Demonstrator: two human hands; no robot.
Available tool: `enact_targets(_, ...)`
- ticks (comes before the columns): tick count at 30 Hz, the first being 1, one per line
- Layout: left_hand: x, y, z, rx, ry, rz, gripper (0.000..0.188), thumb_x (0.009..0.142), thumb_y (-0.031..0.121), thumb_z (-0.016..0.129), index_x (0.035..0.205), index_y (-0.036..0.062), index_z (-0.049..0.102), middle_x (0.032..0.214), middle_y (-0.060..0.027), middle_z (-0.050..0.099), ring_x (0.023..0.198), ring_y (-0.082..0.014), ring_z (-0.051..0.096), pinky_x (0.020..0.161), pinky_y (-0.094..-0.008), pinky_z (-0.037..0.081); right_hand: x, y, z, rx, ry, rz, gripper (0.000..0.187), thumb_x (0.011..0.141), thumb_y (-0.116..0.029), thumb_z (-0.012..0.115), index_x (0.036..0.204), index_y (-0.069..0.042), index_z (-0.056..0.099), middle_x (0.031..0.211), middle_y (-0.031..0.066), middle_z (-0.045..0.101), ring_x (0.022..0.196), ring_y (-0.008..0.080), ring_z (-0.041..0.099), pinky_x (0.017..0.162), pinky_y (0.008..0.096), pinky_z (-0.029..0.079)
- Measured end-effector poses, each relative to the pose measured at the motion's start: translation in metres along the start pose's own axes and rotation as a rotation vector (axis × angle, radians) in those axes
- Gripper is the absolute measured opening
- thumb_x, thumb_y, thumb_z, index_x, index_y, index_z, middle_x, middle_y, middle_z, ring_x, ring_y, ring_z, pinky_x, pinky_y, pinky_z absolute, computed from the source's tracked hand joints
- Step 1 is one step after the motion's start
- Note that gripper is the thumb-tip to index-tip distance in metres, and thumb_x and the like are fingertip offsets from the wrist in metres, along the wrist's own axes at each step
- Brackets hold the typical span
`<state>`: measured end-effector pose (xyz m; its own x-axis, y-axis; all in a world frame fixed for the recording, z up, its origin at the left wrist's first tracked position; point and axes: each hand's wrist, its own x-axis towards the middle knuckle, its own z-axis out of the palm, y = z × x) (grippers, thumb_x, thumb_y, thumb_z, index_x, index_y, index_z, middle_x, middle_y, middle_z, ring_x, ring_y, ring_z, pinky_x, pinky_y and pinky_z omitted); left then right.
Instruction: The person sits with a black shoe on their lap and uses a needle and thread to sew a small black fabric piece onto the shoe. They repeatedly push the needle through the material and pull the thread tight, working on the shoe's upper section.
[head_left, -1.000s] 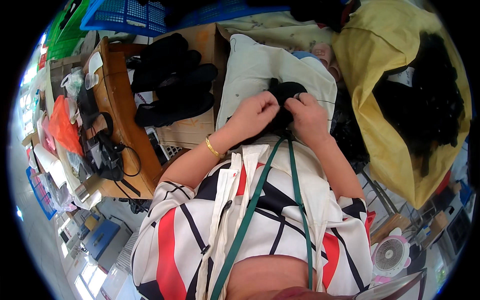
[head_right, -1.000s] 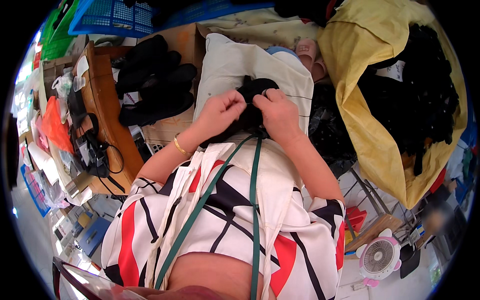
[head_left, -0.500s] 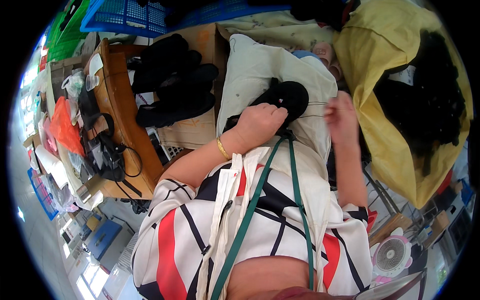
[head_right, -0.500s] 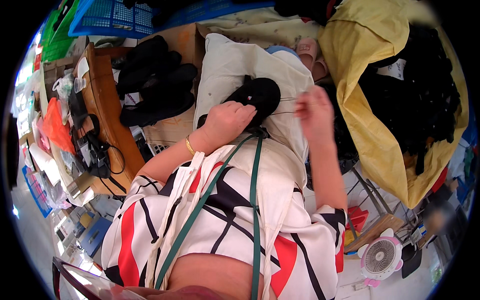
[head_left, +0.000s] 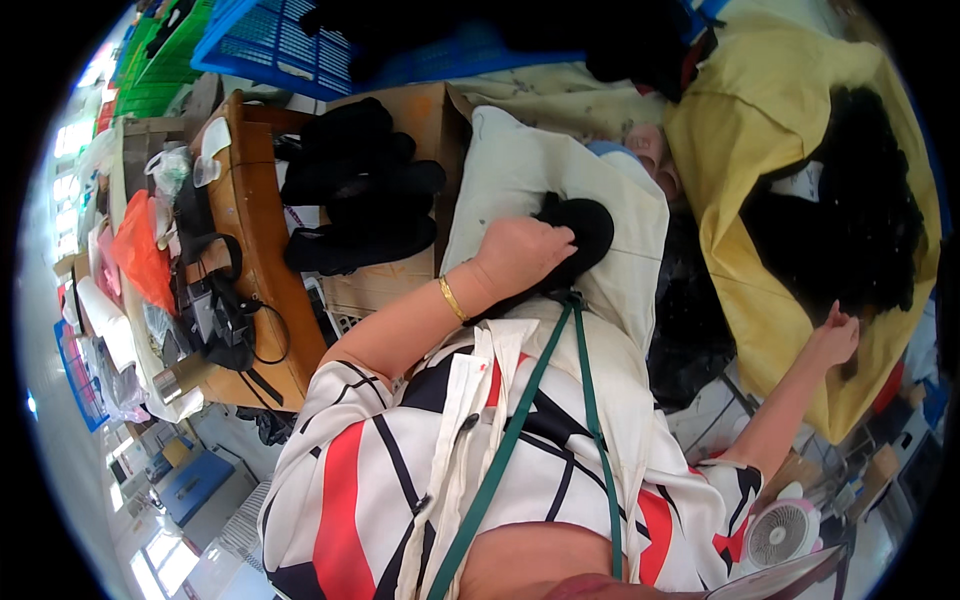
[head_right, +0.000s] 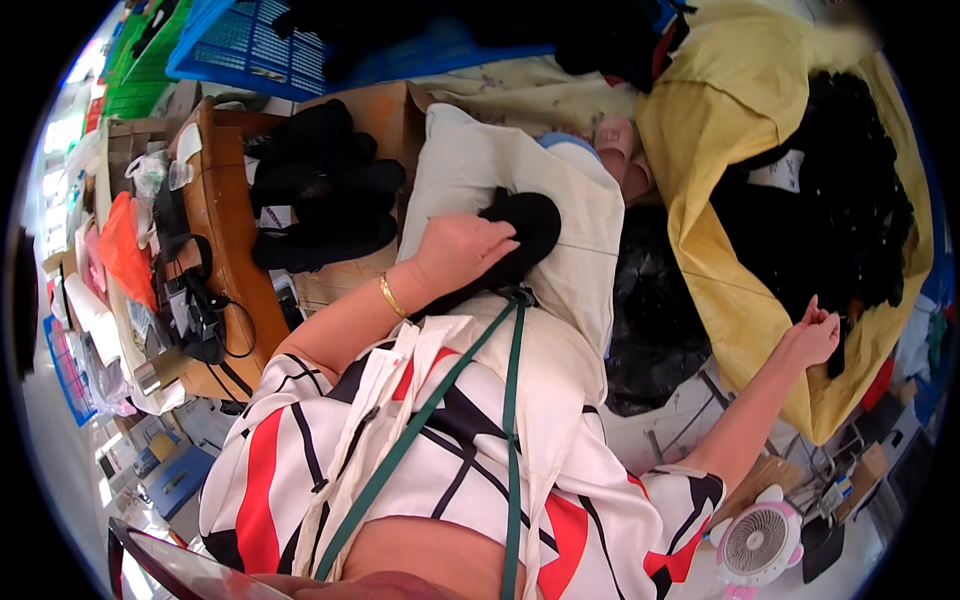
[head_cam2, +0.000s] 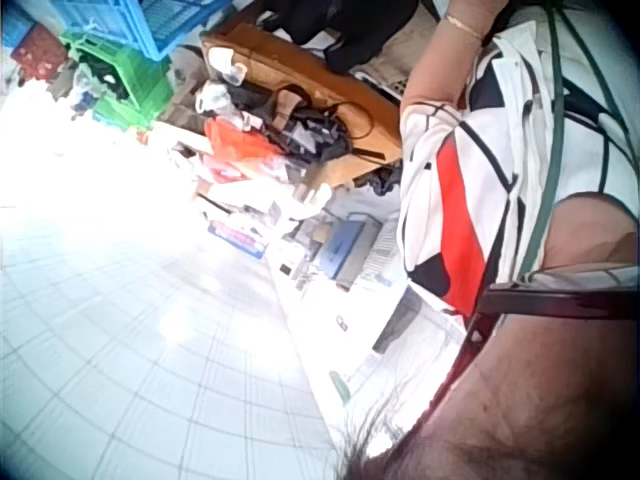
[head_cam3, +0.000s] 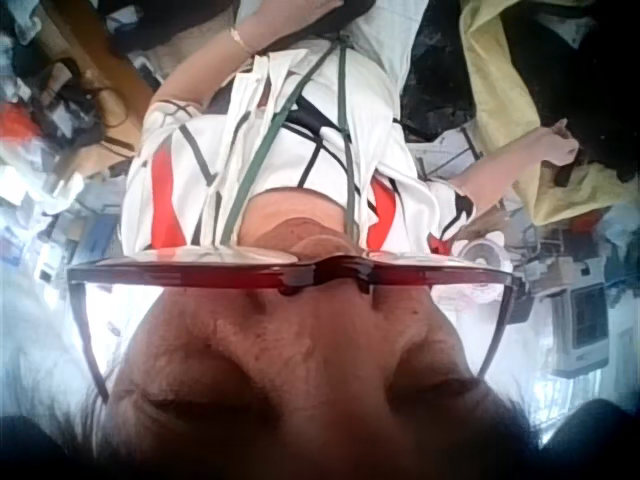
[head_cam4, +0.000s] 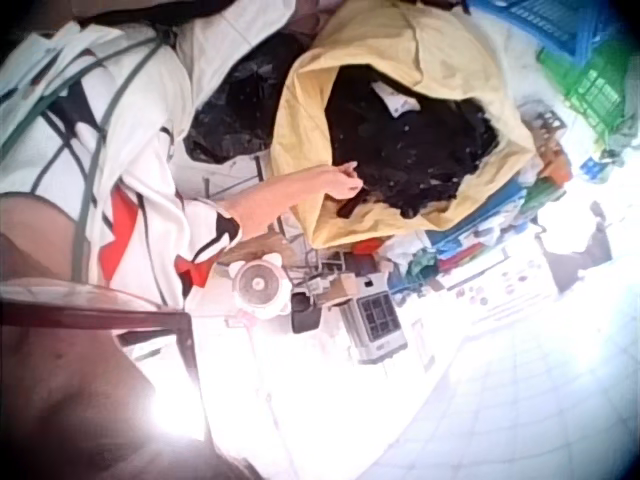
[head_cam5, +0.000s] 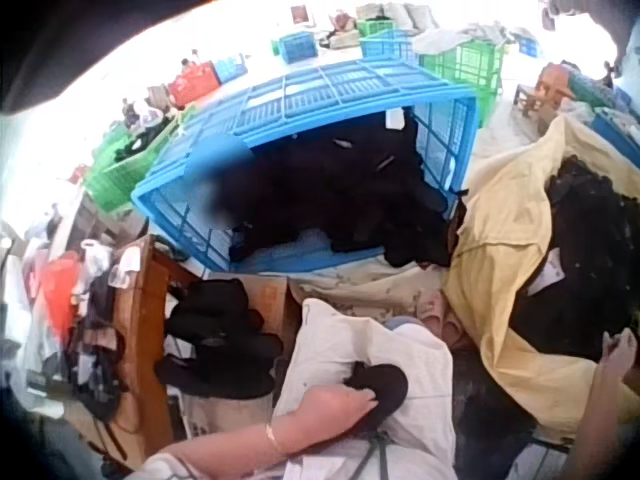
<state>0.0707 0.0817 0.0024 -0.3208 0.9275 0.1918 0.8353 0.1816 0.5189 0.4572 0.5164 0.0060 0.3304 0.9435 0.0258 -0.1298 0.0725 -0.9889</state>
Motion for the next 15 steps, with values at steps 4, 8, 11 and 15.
enact_targets(4,0.000,-0.005,-0.001,0.128,-0.037,0.079,0.008,0.078,0.015,0.065,0.073,0.0137,0.059,0.060,-0.0036,0.057,0.060,-0.0243,0.063,0.050,-0.0383,0.048,0.012,-0.010,0.007,0.092,-0.058,0.001,0.016,0.096,-0.002,0.053,0.081,0.004,0.052,0.068,0.0099,0.053,0.058,0.0173,0.052,0.089,0.0511,0.059)
enact_targets(8,0.003,-0.006,0.003,0.199,-0.108,0.138,0.009,0.075,0.014,0.064,0.070,0.0125,0.057,0.061,-0.0023,0.054,0.060,-0.0231,0.060,0.050,-0.0359,0.047,0.044,-0.054,0.019,0.230,-0.179,-0.003,0.021,0.093,0.001,0.051,0.073,0.003,0.047,0.068,0.0098,0.047,0.064,0.0189,0.050,0.097,0.0545,0.055)
enact_targets(11,0.010,0.002,0.007,0.210,-0.073,0.197,0.007,0.072,0.013,0.063,0.069,0.0115,0.057,0.068,-0.0027,0.053,0.069,-0.0217,0.059,0.054,-0.0344,0.049,0.081,-0.102,0.017,0.312,-0.476,-0.005,0.022,0.094,0.002,0.046,0.072,0.002,0.045,0.069,0.0105,0.045,0.066,0.0198,0.048,0.105,0.0573,0.048)
enact_targets(15,0.016,0.010,0.007,0.244,-0.091,0.210,0.004,0.070,0.013,0.062,0.069,0.0104,0.059,0.082,-0.0047,0.053,0.083,-0.0216,0.056,0.062,-0.0344,0.051,0.116,-0.178,0.021,0.212,-0.432,-0.201,0.019,0.094,-0.001,0.046,0.075,0.001,0.048,0.081,0.0129,0.054,0.078,0.0229,0.058,0.104,0.0471,0.049)
